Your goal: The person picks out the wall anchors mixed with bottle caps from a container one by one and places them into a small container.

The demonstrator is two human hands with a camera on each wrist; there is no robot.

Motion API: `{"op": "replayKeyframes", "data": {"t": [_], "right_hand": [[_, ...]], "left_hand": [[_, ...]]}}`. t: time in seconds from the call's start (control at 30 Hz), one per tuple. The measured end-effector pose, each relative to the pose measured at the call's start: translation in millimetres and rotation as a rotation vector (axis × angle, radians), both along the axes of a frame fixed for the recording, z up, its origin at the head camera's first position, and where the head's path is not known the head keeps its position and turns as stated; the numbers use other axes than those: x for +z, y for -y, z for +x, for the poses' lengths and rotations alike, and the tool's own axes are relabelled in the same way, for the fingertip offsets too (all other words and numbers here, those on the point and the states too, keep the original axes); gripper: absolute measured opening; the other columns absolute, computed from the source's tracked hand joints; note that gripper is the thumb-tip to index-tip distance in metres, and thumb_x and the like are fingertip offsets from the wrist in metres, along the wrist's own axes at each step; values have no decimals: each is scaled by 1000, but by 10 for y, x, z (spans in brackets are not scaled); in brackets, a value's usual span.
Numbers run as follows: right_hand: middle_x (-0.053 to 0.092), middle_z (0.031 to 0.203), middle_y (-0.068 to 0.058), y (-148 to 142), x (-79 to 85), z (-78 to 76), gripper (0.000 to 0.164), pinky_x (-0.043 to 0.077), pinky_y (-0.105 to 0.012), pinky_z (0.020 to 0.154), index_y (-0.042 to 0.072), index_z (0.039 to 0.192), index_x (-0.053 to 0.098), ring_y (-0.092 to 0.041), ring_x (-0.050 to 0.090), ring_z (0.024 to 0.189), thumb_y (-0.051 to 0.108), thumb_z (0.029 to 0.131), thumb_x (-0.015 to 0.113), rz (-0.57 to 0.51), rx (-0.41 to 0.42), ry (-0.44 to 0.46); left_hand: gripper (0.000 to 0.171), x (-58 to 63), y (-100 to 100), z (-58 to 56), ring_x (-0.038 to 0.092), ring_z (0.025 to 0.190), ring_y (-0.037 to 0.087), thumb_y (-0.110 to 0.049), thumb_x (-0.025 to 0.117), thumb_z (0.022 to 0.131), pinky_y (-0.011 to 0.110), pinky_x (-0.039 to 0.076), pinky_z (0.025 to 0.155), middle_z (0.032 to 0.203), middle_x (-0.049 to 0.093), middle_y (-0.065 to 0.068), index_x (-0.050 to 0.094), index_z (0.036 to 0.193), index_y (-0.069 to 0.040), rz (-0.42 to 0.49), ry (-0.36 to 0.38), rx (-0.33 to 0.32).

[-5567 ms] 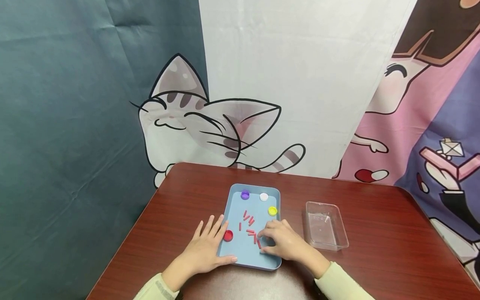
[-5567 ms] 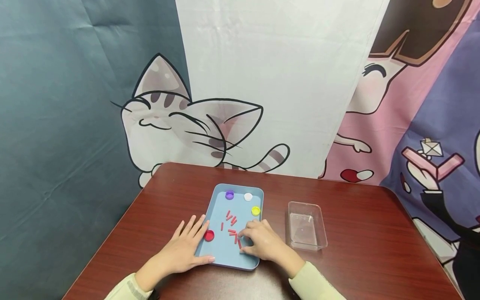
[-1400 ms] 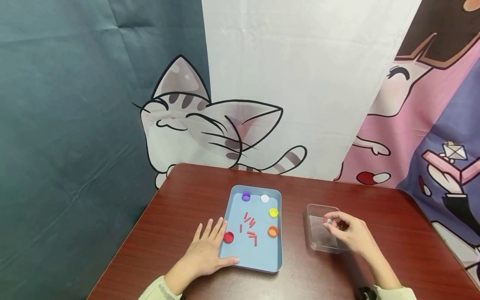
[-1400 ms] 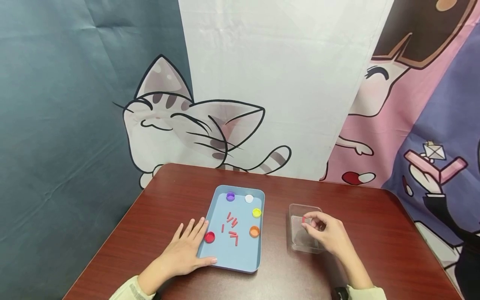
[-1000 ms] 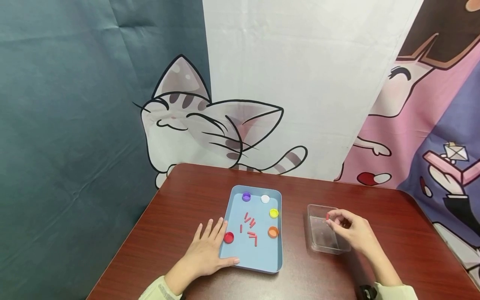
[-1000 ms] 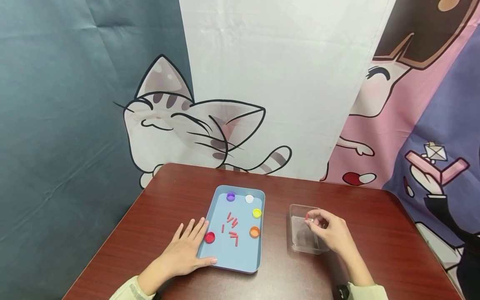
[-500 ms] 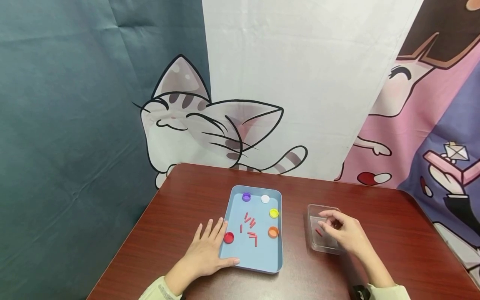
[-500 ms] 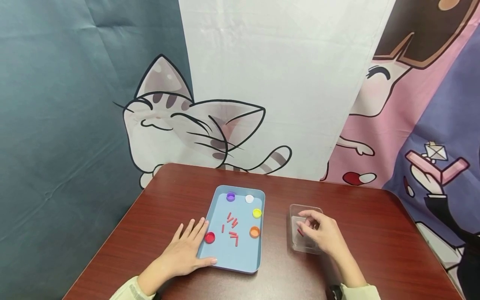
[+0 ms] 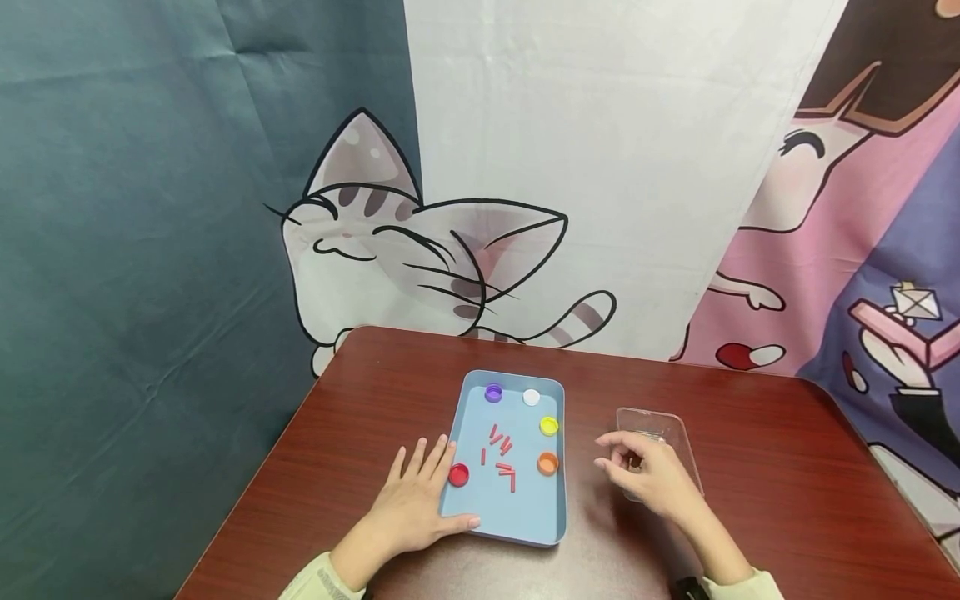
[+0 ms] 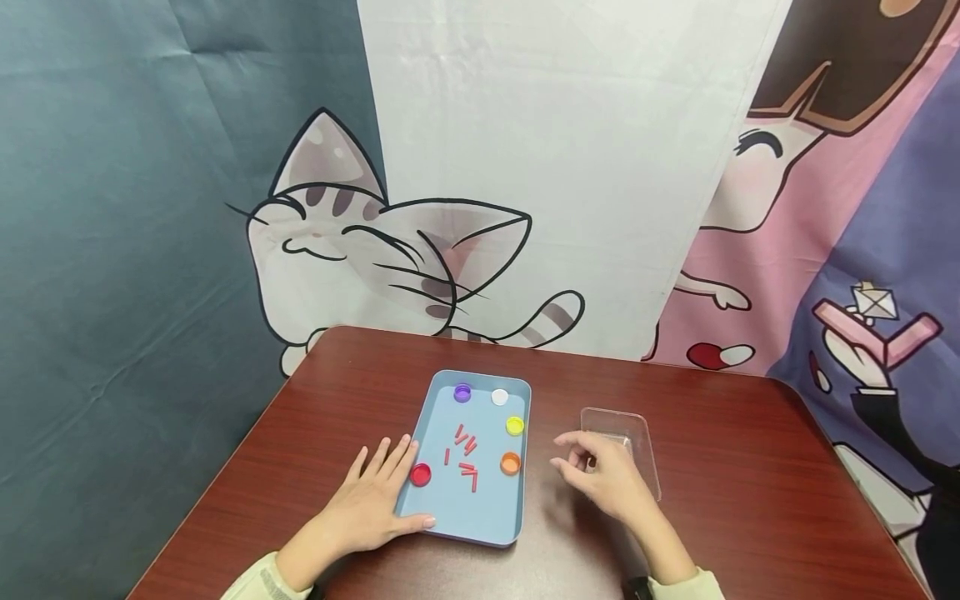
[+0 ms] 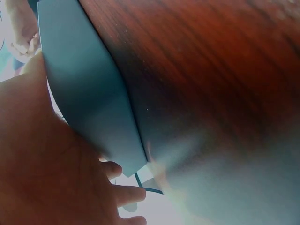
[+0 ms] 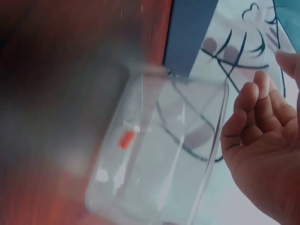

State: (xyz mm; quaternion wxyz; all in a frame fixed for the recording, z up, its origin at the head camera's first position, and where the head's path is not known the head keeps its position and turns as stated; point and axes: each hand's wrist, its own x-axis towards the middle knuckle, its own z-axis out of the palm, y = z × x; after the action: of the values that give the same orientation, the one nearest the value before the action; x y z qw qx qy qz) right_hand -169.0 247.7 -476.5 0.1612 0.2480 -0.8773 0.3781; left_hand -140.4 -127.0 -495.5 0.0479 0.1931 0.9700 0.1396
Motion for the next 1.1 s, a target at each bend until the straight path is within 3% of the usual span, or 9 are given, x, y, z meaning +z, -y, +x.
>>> {"op": "replayKeyframes", "data": {"t": [0.4,0.6,0.77,1.1], "right_hand": [[53,73,19,373,-126,68,22,46,-21,56,10,101,74,-1,52,64,8,81,83,-25,84,75],[57,75,12,564,-172,66,20,48,-21,57,10,100,75,-6,55,65,10,81,84,-38,150,103],[59,77,6,696,-201,65,19,51,-21,61,9,99,73,-4,57,69,10,82,83,-18,192,111],[57,75,9,845,-188,65,16,50,-21,65,10,96,73,-3,54,71,15,84,82,60,216,115]], "left_hand": [[111,-12,1,0,21,151,45,-81,56,83,65,14,119,166,25,14,27,160,-6,-5,-2,-2],[111,-10,-1,-1,20,152,45,-81,57,82,65,13,119,166,25,14,28,160,-6,0,2,1],[112,-4,-8,3,20,152,45,-81,57,82,65,13,119,166,25,14,28,160,-5,-3,2,3],[112,15,-15,6,20,152,45,-81,57,82,65,13,119,167,25,14,28,160,-6,-9,12,7]]}}
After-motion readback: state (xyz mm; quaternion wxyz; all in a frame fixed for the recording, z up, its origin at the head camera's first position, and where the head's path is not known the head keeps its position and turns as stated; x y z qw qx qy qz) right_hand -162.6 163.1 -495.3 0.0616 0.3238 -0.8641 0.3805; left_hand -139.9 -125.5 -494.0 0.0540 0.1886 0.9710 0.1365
